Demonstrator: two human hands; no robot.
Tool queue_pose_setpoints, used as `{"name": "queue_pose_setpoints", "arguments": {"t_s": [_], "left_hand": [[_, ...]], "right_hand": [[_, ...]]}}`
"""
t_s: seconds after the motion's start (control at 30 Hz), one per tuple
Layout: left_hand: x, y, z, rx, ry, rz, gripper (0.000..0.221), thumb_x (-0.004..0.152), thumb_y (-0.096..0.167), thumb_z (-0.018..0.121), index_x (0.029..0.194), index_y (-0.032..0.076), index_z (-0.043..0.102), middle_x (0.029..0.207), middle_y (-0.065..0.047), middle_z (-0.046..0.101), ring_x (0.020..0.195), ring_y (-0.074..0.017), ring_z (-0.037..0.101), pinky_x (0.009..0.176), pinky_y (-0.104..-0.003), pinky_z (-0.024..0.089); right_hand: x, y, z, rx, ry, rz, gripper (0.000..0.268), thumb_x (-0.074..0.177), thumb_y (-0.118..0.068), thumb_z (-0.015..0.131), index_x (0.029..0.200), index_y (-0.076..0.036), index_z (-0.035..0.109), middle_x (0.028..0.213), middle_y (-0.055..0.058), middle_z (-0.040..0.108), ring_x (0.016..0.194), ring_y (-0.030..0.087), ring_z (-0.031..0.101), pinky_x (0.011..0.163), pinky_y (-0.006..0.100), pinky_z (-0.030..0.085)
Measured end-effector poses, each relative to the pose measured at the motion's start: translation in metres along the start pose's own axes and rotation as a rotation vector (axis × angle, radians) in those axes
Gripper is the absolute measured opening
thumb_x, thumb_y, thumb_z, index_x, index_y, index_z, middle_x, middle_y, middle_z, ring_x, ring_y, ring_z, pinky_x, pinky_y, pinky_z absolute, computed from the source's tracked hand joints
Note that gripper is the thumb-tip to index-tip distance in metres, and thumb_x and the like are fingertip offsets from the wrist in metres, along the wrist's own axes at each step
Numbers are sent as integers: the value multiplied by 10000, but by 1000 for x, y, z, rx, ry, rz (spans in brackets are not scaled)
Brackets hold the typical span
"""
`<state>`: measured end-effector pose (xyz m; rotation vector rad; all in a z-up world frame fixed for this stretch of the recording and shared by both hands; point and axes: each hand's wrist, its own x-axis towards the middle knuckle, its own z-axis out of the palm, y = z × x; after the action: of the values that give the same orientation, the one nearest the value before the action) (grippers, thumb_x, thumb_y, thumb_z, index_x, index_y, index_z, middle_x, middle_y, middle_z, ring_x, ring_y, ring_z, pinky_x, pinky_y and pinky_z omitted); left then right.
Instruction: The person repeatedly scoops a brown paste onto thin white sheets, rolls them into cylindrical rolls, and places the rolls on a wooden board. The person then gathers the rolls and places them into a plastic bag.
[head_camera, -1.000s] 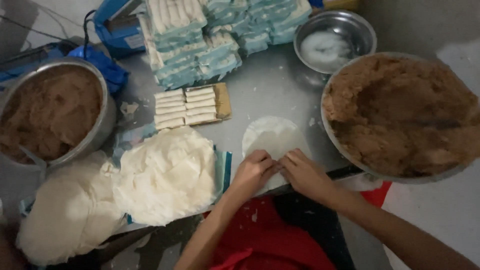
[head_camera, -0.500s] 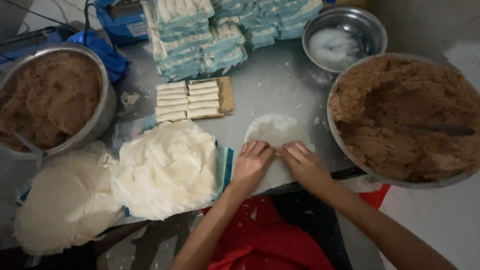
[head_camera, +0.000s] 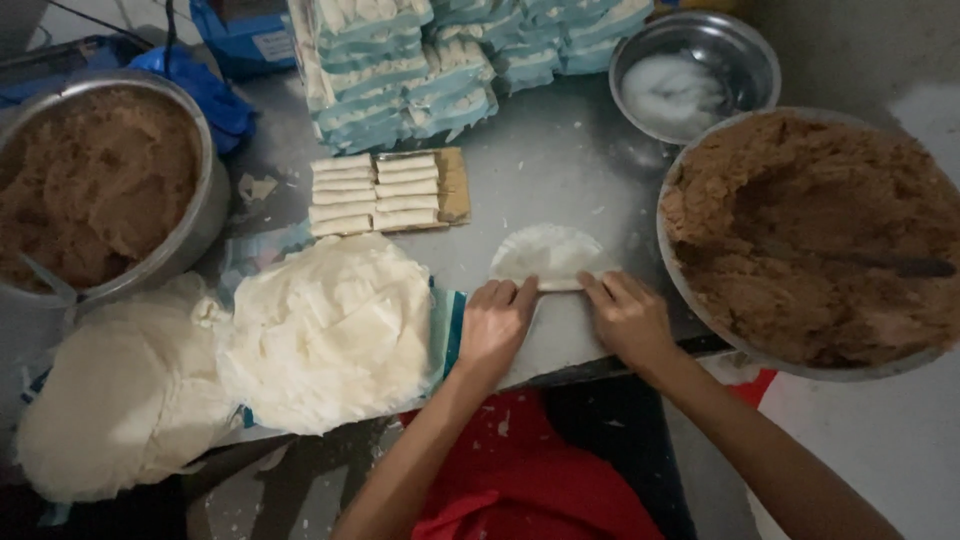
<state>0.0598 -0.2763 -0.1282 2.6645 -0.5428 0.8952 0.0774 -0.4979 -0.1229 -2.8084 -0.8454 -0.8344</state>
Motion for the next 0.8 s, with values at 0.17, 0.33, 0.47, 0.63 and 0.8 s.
{"name": "queue_pose_setpoints", "arguments": {"t_s": [0.17,0.33,0.47,0.63,0.8], "left_hand": [[10,11,-27,-85,28,29,193,940,69,705,1127,38,745,1049,-169,693,953,-297,716,823,-334,573],[27,14,-43,-263,-107,51,158,999,65,638,1132,16,707,1056,-152,720,958,-289,731,890,-340,572],[18,-3,0,-615,-153,-190,130,996,121,653,1114,130,707,991,-61,740,958,-253,707,907,-369,539],[36,-9,2,-704,-172,-211,80,937,45,689,946,87,756,1059,-103,714,1001,-327,658,907,-448,521],[37,-9,18,-829,-177,-306,196,931,-3,640,1011,141,747,997,-59,760,974,-311,676,889,-432,513]], "right_hand": [[16,-14,-31,154,64,-43,224,979,-33,609,1138,-64,763,1037,130,717,959,271,710,735,332,574],[10,-19,-12,273,62,-84,219,961,19,587,1160,15,677,1197,179,708,1126,296,703,962,357,577],[24,-20,-17,451,-1,36,164,1002,-43,559,1108,-25,683,990,141,717,960,326,732,820,407,598],[24,0,7,673,30,58,206,1055,-29,515,1000,-52,712,949,57,716,940,264,723,875,375,563],[36,-21,-37,269,-36,-104,199,1041,-73,541,1096,-76,732,1053,62,720,1007,225,713,815,327,569]]}}
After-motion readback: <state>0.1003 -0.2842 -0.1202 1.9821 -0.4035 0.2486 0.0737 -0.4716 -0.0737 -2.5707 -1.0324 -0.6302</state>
